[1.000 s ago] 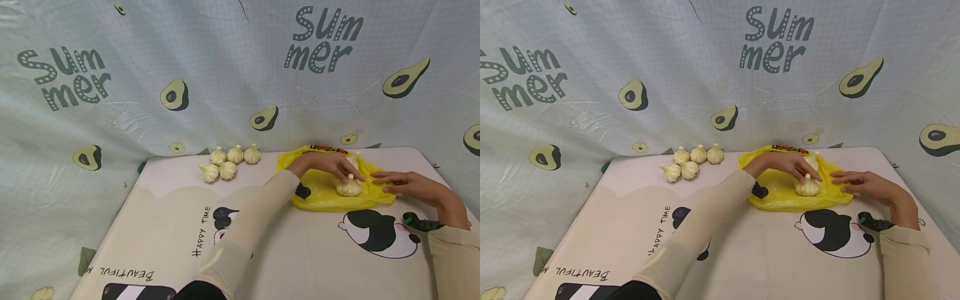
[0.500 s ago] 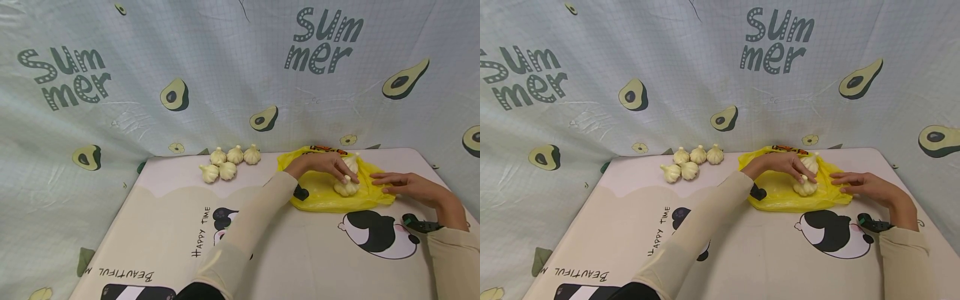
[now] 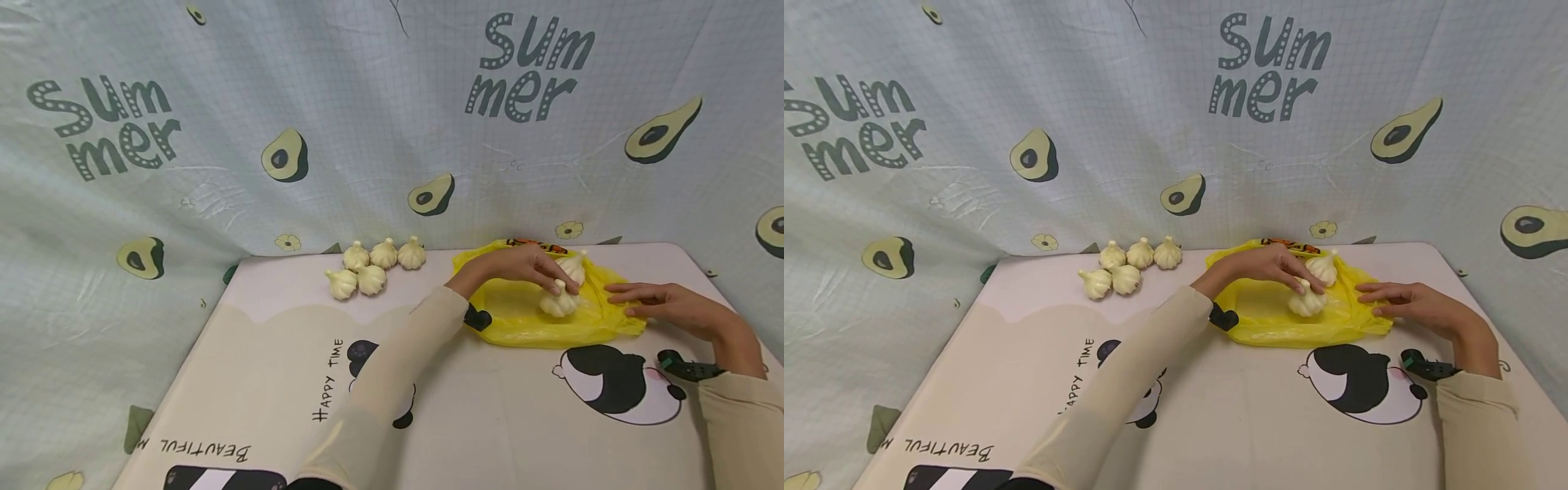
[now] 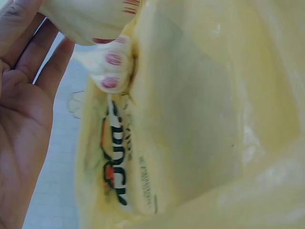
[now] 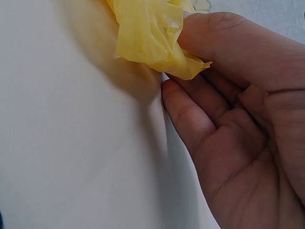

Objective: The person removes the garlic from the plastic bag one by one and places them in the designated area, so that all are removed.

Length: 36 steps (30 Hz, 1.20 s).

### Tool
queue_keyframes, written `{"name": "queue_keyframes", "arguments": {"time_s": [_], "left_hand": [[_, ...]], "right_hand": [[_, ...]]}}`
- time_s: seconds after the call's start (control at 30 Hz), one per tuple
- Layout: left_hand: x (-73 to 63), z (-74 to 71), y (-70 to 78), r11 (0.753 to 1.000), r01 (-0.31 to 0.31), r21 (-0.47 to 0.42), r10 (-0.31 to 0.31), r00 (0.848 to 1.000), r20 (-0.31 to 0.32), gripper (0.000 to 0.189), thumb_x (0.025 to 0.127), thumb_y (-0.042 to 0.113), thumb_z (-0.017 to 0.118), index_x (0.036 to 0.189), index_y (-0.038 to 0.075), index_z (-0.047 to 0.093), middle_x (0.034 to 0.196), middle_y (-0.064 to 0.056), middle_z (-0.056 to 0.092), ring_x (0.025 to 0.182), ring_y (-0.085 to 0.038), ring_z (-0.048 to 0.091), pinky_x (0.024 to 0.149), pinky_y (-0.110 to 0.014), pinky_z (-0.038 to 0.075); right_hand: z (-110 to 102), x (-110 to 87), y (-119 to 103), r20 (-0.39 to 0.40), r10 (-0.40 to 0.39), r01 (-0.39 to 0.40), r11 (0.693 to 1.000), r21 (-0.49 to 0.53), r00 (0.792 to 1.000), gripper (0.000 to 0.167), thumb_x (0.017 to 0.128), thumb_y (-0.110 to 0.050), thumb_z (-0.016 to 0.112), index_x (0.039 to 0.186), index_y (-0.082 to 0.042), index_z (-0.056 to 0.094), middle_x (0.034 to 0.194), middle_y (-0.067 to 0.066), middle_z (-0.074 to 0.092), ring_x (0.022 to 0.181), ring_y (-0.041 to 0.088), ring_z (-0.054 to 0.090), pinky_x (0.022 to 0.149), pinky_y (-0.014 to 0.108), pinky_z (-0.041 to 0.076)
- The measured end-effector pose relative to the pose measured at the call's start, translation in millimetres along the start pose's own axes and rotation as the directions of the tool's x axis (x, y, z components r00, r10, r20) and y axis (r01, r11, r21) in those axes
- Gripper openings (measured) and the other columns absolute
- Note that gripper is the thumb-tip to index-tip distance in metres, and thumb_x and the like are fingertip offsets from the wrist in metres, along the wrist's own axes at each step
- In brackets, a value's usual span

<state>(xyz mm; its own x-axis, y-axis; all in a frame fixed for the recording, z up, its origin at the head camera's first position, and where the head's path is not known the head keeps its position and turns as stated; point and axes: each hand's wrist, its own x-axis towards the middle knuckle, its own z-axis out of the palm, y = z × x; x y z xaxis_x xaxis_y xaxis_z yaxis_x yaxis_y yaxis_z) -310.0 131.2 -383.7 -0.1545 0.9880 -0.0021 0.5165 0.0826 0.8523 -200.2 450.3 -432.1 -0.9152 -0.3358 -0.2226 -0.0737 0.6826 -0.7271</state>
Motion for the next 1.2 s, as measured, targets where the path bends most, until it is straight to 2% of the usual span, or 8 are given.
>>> {"name": "queue_keyframes", "arguments": {"time_s": [0.13, 0.23, 0.33, 0.5, 0.7, 1.03, 1.1, 1.2], "left_hand": [[-9.4, -3.1, 10.6, 0.998, -0.023, 0.061, 0.024, 1.000, -0.014, 0.031, 0.096, 0.007, 0.069, 0.127, 0.002, 0.071, 0.128, -0.006, 0.070, 0.118, 0.006, 0.059, 0.089, -0.019, 0.049], [-16.2, -5.4, 17.3, 0.995, -0.046, 0.086, 0.048, 0.999, -0.022, 0.030, 0.096, 0.008, 0.070, 0.126, 0.004, 0.072, 0.128, -0.004, 0.071, 0.120, 0.005, 0.059, 0.075, -0.019, 0.045], [-22.9, -6.4, 19.6, 0.992, -0.085, 0.088, 0.087, 0.996, -0.018, 0.029, 0.096, 0.007, 0.070, 0.125, 0.003, 0.073, 0.129, -0.006, 0.070, 0.122, 0.001, 0.060, 0.070, -0.021, 0.040], [-34.0, -6.4, 19.2, 0.992, -0.085, 0.093, 0.088, 0.996, -0.020, 0.028, 0.096, 0.006, 0.069, 0.124, 0.001, 0.073, 0.129, -0.008, 0.070, 0.123, 0.000, 0.060, 0.081, -0.021, 0.047], [-44.4, -6.6, 20.5, 0.991, -0.073, 0.112, 0.078, 0.996, -0.035, 0.028, 0.097, 0.006, 0.068, 0.125, 0.001, 0.072, 0.131, -0.008, 0.069, 0.124, 0.000, 0.059, 0.087, -0.020, 0.049], [-70.2, -3.3, 23.1, 0.994, -0.098, 0.045, 0.101, 0.993, -0.058, 0.028, 0.099, 0.005, 0.066, 0.126, -0.001, 0.071, 0.132, -0.011, 0.068, 0.125, -0.003, 0.059, 0.093, -0.023, 0.051], [-75.2, -3.5, 23.8, 0.993, -0.109, 0.053, 0.112, 0.992, -0.061, 0.028, 0.099, 0.005, 0.065, 0.126, -0.001, 0.071, 0.132, -0.012, 0.068, 0.126, -0.003, 0.059, 0.099, -0.025, 0.050], [-81.8, -5.0, 25.7, 0.992, -0.101, 0.072, 0.105, 0.993, -0.060, 0.028, 0.099, 0.006, 0.065, 0.126, 0.000, 0.071, 0.132, -0.012, 0.067, 0.126, -0.002, 0.058, 0.103, -0.026, 0.048]], "right_hand": [[-1, 0.4, -1, 0.001, 0.005, -0.005, 1.000, -0.009, 1.000, 0.043, 0.099, -0.026, 0.067, 0.137, -0.005, 0.064, 0.127, -0.040, 0.040, 0.143, 0.018, 0.034, 0.093, 0.011, 0.037], [-2, 0.5, -1, -0.005, 0.004, -0.004, 1.000, -0.019, 1.000, 0.043, 0.099, -0.026, 0.067, 0.137, -0.006, 0.065, 0.126, -0.041, 0.040, 0.143, 0.041, 0.030, 0.092, 0.009, 0.037], [-1, 0.3, -1, -0.009, 0.002, -0.002, 1.000, -0.017, 1.000, 0.042, 0.099, -0.026, 0.067, 0.136, -0.006, 0.065, 0.126, -0.041, 0.040, 0.143, 0.030, 0.032, 0.084, 0.002, 0.033], [1, -0.1, -2, 0.000, 0.007, -0.007, 1.000, 0.014, 1.000, 0.043, 0.099, -0.025, 0.068, 0.136, -0.004, 0.065, 0.124, -0.042, 0.040, 0.144, 0.039, 0.029, 0.083, 0.002, 0.032], [2, 0.1, 1, -0.015, -0.009, 0.009, 1.000, -0.003, 1.000, 0.041, 0.098, -0.026, 0.068, 0.134, -0.006, 0.066, 0.126, -0.041, 0.041, 0.121, -0.016, 0.032, 0.084, 0.002, 0.033], [2, 3.6, -1, 0.007, 0.010, -0.010, 1.000, -0.004, 1.000, 0.045, 0.098, -0.027, 0.069, 0.136, -0.005, 0.065, 0.128, -0.036, 0.041, 0.141, 0.053, 0.027, 0.083, 0.002, 0.033], [2, 2.6, -1, 0.005, 0.008, -0.008, 1.000, -0.001, 1.000, 0.044, 0.098, -0.026, 0.069, 0.136, -0.004, 0.065, 0.127, -0.038, 0.040, 0.142, 0.052, 0.027, 0.083, 0.002, 0.033], [2, 1.1, -1, -0.002, -0.001, 0.001, 1.000, -0.004, 1.000, 0.043, 0.098, -0.027, 0.068, 0.135, -0.005, 0.066, 0.126, -0.041, 0.040, 0.145, 0.017, 0.033, 0.084, 0.002, 0.033]]}}
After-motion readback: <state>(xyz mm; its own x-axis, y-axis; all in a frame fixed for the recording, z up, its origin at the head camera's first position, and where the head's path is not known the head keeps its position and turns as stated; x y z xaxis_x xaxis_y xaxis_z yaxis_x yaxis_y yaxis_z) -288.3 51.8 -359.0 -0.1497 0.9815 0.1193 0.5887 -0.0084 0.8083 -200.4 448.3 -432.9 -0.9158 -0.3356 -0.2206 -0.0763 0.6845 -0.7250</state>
